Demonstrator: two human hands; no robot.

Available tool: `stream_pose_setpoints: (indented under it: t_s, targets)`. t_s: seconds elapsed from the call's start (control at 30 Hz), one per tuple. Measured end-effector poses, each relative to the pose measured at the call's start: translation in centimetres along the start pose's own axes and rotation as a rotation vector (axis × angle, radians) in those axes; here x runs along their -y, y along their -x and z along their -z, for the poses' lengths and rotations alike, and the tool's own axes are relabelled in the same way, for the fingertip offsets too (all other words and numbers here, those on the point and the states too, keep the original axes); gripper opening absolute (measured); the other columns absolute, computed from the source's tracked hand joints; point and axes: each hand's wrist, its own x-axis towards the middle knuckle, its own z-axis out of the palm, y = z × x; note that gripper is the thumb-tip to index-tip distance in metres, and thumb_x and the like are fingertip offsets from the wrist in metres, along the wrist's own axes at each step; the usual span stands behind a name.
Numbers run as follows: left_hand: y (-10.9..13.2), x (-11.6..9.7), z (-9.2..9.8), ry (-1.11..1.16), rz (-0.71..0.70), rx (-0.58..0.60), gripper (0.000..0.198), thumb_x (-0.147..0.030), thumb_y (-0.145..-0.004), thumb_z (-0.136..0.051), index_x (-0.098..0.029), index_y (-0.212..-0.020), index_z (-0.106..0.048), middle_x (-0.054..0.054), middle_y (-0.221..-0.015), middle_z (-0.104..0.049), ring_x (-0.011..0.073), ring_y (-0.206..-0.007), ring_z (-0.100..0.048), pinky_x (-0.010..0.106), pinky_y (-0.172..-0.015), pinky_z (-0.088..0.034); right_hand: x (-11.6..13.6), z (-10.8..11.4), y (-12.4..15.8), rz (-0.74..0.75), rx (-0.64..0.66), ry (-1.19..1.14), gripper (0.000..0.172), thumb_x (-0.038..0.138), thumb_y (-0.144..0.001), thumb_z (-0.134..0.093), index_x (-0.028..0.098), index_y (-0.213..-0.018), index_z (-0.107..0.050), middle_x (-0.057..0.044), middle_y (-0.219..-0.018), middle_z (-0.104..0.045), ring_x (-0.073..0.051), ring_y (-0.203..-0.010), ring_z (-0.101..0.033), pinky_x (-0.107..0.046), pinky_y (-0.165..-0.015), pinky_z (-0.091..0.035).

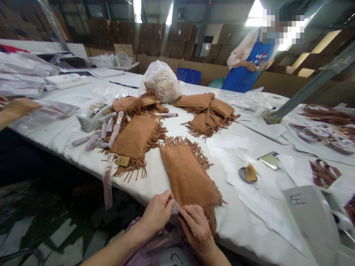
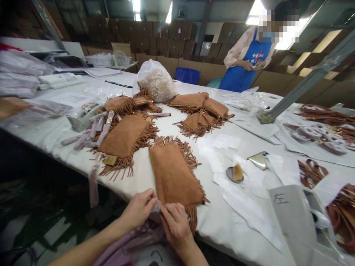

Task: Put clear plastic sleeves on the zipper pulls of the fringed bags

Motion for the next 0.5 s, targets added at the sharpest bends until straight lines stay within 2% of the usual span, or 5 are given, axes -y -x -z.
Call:
stream_pose_setpoints:
  t_s: [0.1, 0.17, 0.23, 0.37, 0.5]
  targets:
    - [-0.9, 0.3, 0.5, 0.12, 0.079, 0.104, 0.01, -0.02, -0.078, -0.048, -0.018, -0.07, -0.055, -0.003, -0.057, -0.054, 0.0128, -0.055, -0.052, 0.021, -0.052, -0.034, 0.5, 0.7, -0.9, -0.2, 0.065, -0.065, 0.047, 0.022, -0.083, -0.057, 0.016, -0.128, -0.045, -0.009, -0.097, -0.063, -0.021, -0.089, -0.058, -0.036, -0.079, -0.047]
    - [-0.9, 0.5, 0.9, 0.141, 0.089, 0.127, 0.006, -0.019, -0.075, -0.051, -0.018, -0.076, -0.056, -0.005, -0.054, -0.054, 0.0121, -0.052, -0.05, 0.021, -0.051, -0.033, 0.7, 1.1, -2.2, -0.33, 0.16, -0.077, 0.04, 0.027, -0.084, -0.055, 0.017, -0.122, -0.051, -0.007, -0.09, -0.063, -0.02, -0.081, -0.057, -0.034, -0.074, -0.046]
    - [-0.5, 0.3, 1.2, 0.095, 0.041, 0.109, 0.012, -0.017, -0.076, -0.051, -0.019, -0.086, -0.057, -0.006, -0.054, -0.055, 0.0123, -0.052, -0.051, 0.021, -0.052, -0.034, 0.8, 1.6, -3.9, -0.394, 0.288, -0.096, 0.028, 0.028, -0.084, -0.055, 0.021, -0.111, -0.059, -0.004, -0.084, -0.063, -0.019, -0.076, -0.057, -0.031, -0.07, -0.043]
    - [0.0, -0.3, 1.6, -0.095, -0.118, 0.121, 0.023, -0.018, -0.083, -0.046, -0.024, -0.104, -0.055, -0.003, -0.064, -0.065, 0.0166, -0.064, -0.061, 0.023, -0.061, -0.037, 0.3, 2.8, -6.7, -0.433, 0.484, -0.218, 0.03, 0.023, -0.077, -0.062, 0.025, -0.106, -0.062, 0.001, -0.082, -0.066, -0.016, -0.073, -0.056, -0.024, -0.065, -0.039]
    - [0.0, -0.4, 1.7, -0.299, -0.29, 0.185, 0.032, -0.021, -0.089, -0.041, -0.026, -0.12, -0.05, 0.004, -0.086, -0.071, 0.0228, -0.084, -0.066, 0.027, -0.069, -0.04, -0.3, 3.6, -8.3, -0.371, 0.639, -0.219, 0.018, 0.02, -0.073, -0.061, 0.022, -0.09, -0.067, 0.003, -0.071, -0.064, -0.013, -0.062, -0.053, -0.022, -0.056, -0.032]
